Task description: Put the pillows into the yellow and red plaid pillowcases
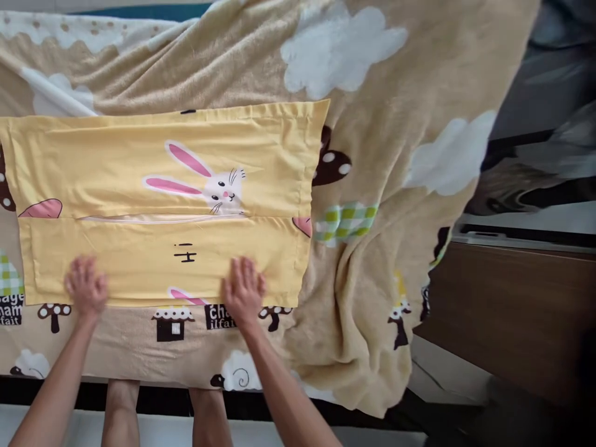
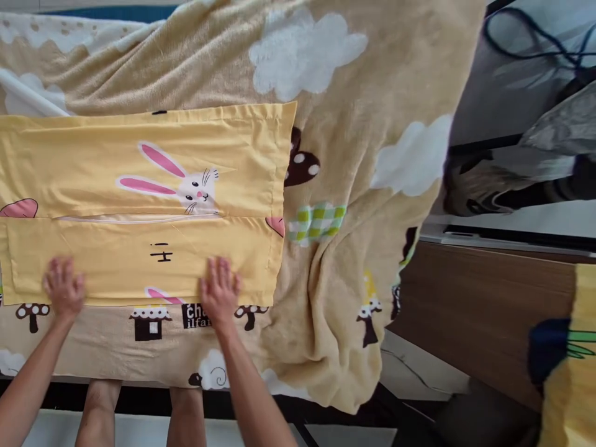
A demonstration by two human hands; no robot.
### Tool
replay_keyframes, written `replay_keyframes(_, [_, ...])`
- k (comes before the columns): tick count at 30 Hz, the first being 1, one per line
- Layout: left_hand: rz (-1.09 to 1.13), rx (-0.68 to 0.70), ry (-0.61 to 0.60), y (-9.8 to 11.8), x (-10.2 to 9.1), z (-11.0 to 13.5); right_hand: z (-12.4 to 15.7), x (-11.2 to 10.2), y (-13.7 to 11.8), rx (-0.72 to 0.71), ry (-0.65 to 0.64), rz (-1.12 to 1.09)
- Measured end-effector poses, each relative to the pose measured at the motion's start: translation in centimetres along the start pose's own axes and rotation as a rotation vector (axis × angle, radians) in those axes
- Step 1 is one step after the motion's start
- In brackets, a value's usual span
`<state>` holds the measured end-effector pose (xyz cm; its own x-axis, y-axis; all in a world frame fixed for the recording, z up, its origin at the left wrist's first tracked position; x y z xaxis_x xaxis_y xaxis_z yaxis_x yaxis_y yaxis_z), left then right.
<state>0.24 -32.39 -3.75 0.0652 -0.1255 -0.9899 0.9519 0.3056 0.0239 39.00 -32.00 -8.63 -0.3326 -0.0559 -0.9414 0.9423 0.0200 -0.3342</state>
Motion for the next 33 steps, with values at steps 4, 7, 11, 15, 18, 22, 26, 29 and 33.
replay_keyframes(4, [-0.018,-0.129,0.043,-7.7,-3.5,-0.8,1.4,-3.5,9.2,0.154,-0.030,0.045])
replay_keyframes(7, [0.039,-0.025,0.090,-5.0,-4.7,-2.3,-1.0,-4.5,6.3,0.182,-0.027,0.001])
replay_keyframes(11, [0.203,0.299,0.073,7.5,-3.3,-5.0,-7.0,-2.5,-6.9,-0.079,-0.042,-0.196])
replay_keyframes(15, [0.241,0.344,-0.072,15.5,-0.6,-7.7,-12.4,0.4,-14.2,-0.323,-0.180,-0.310])
replay_keyframes(18, [0.164,0.288,-0.085,12.1,-0.2,-8.8,-14.3,0.7,-9.2,-0.291,-0.210,-0.266])
replay_keyframes(22, [0.063,0.001,0.077,0.4,-2.1,-8.4,-12.6,-1.8,3.5,-0.052,-0.066,-0.143])
replay_keyframes(26, [0.028,-0.162,0.129,-6.6,-4.4,-7.5,-8.8,-3.7,10.9,0.130,0.085,-0.095])
replay_keyframes(29, [0.050,-0.145,0.122,-5.4,-5.1,-7.7,-7.5,-3.3,10.3,0.232,0.140,-0.066])
replay_keyframes(33, [0.146,0.184,0.049,3.7,-3.8,-9.9,-10.2,-1.1,1.3,0.318,0.170,-0.152])
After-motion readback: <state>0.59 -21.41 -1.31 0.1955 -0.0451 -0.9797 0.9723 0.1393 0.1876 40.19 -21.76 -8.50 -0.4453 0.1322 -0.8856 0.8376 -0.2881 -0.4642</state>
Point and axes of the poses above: each hand's wrist, its own z-axis away from the middle knuckle, its own x-axis out of the palm, y = z × x, the point moved 2 cm from there along -z, towards the middle knuckle, and after that the axes turned 4 degrees about -z, right-handed, at the moved point
